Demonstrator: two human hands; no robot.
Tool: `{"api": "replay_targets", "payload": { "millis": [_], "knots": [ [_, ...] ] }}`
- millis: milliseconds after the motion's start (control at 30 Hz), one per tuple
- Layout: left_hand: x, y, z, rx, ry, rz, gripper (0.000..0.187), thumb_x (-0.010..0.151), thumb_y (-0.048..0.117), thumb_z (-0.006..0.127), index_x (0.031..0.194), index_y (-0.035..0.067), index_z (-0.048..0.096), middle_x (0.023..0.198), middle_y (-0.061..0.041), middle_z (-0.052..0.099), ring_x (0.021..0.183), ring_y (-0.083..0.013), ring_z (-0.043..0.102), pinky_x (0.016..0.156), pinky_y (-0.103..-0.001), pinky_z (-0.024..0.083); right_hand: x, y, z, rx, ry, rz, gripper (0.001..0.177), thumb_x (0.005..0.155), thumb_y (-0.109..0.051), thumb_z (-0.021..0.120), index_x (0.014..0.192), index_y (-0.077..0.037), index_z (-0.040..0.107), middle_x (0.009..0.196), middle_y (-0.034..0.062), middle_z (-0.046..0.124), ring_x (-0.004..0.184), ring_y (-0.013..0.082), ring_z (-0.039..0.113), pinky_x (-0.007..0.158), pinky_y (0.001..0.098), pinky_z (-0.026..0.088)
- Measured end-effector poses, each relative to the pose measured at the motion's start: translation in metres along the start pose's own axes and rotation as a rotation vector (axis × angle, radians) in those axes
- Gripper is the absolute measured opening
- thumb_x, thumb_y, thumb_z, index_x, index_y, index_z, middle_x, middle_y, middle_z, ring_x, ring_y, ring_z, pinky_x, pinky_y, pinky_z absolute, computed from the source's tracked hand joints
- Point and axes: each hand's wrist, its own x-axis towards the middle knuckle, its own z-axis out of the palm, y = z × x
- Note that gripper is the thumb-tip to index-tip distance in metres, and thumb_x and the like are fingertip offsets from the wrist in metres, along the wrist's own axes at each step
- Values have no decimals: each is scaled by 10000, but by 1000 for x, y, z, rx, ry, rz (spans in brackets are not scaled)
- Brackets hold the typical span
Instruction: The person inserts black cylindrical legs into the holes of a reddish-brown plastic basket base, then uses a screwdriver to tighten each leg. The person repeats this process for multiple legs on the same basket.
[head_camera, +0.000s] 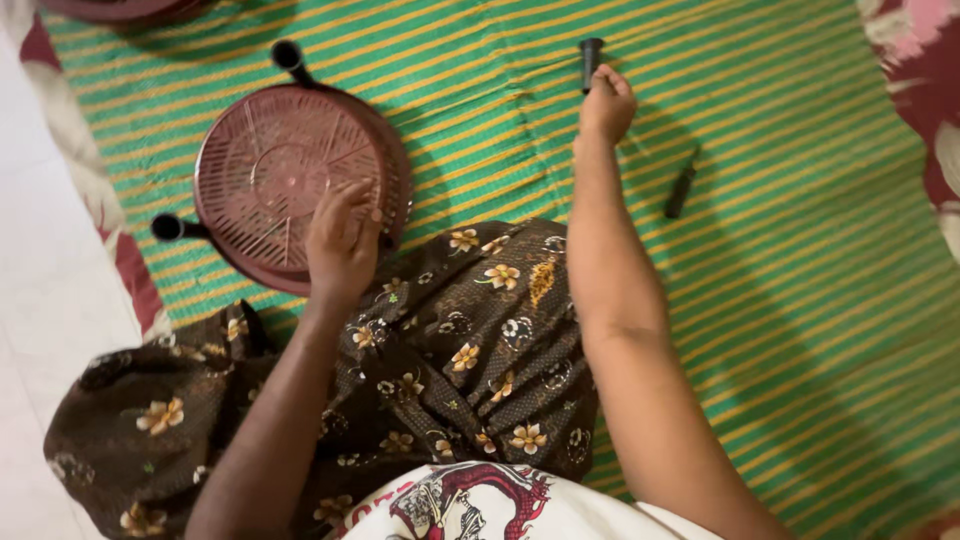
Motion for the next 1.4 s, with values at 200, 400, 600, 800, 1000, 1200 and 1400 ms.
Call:
{"api": "replay_targets", "payload": {
  "millis": [200,400,600,800,1000,1200,1400],
  "knots": [
    [-33,-19,-46,58,272,-297,281,947,31,697,1226,28,667,1186,-138,690,1124,-250,661,965,-350,534,-26,-31,13,-790,-204,-195,398,767,-464,815,1104,-253,801,1166,115,725,978,352,676,798,503,535],
    [-76,-84,-65,-305,696,-809,269,929,50,729,1193,28,688,1036,-64,681,913,-151,634,802,-287,535,-54,-59,36,-546,-120,-806,104,853,-243,838,922,-168,852,1079,120,764,935,341,714,802,466,578],
    [-82,-132,-25,-241,809,-957,508,776,89,828,1237,-8,638,1056,-91,715,947,-221,687,822,-320,552,-163,-89,76,-338,-948,-756,505,886,-326,806,1307,-66,702,1458,182,561,1110,305,650,964,436,520],
    [-77,-123,-21,-332,720,-1191,544,776,155,760,1295,29,656,1154,-171,707,1032,-278,698,852,-387,579,-235,-96,74,-322,-1207,-1010,730,839,-408,841,1417,-23,617,1554,272,405,1390,440,457,1095,488,431],
    [-63,-103,-29,-593,804,-1010,392,852,186,746,1201,43,639,1201,-119,621,1031,-211,653,819,-330,614,-255,-101,76,-308,-965,-617,612,882,-398,804,1385,-84,650,1540,213,461,1341,355,549,1078,464,495],
    [-69,-106,-37,-1179,873,-639,356,1100,268,671,1231,-55,595,1137,-137,672,935,-204,670,761,-347,589,-287,-88,80,202,-759,-32,462,982,-235,687,1372,9,640,1370,149,669,1226,251,665,1025,379,559],
    [-54,-67,-45,-990,638,-793,449,1003,351,608,1366,92,560,1118,-91,682,952,-197,707,798,-378,653,-278,-80,79,462,-815,54,437,985,-160,693,1363,54,643,1315,147,703,1158,221,684,1017,350,548]
  ]
}}
